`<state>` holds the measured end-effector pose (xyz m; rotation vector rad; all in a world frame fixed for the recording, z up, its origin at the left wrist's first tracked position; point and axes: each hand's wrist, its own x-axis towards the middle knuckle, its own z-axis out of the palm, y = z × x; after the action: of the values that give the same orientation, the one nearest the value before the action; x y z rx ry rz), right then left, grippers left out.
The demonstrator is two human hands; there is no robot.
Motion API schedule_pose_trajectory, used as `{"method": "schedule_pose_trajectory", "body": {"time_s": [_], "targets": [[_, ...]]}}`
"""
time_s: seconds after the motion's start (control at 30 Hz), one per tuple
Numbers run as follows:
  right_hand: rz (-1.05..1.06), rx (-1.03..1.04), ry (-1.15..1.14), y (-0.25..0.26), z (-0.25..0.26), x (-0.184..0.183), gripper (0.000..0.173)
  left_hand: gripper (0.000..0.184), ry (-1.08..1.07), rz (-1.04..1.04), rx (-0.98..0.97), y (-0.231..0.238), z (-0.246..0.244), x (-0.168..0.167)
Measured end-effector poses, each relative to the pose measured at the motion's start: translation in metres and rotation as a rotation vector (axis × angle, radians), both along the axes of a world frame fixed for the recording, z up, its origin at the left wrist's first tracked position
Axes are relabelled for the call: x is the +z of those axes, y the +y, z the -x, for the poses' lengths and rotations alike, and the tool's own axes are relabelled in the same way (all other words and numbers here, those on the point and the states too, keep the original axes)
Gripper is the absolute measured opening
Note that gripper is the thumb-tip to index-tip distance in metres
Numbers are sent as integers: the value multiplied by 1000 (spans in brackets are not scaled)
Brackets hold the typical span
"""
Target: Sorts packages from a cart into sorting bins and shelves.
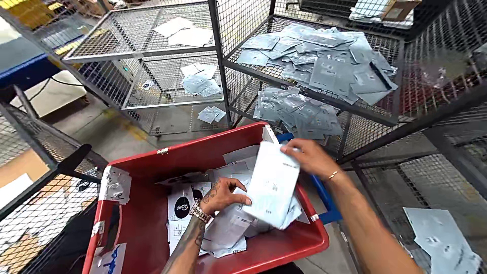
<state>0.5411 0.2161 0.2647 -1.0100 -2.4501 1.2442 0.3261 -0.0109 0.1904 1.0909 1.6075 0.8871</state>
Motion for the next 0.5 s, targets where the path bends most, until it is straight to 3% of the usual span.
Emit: {"method": "schedule_pose_trajectory", "body": {"time_s": [0.13,0.27,0.33,0.4,0.5], "targets": [[51,-326,114,80,-2,35,34,18,-47,-27,236,-7,21,4],[234,-585,546,148,13,47,33,13,-151,-129,487,-14,35,0],[306,-580,632,158,24,34,27,14,-188,-165,565,-16,39,-2],[310,-564,564,150,35,12,21,14,-214,-184,612,-15,41,-2],[278,-496,415,113,46,-17,29,14,-234,-192,657,-11,41,-1]]}}
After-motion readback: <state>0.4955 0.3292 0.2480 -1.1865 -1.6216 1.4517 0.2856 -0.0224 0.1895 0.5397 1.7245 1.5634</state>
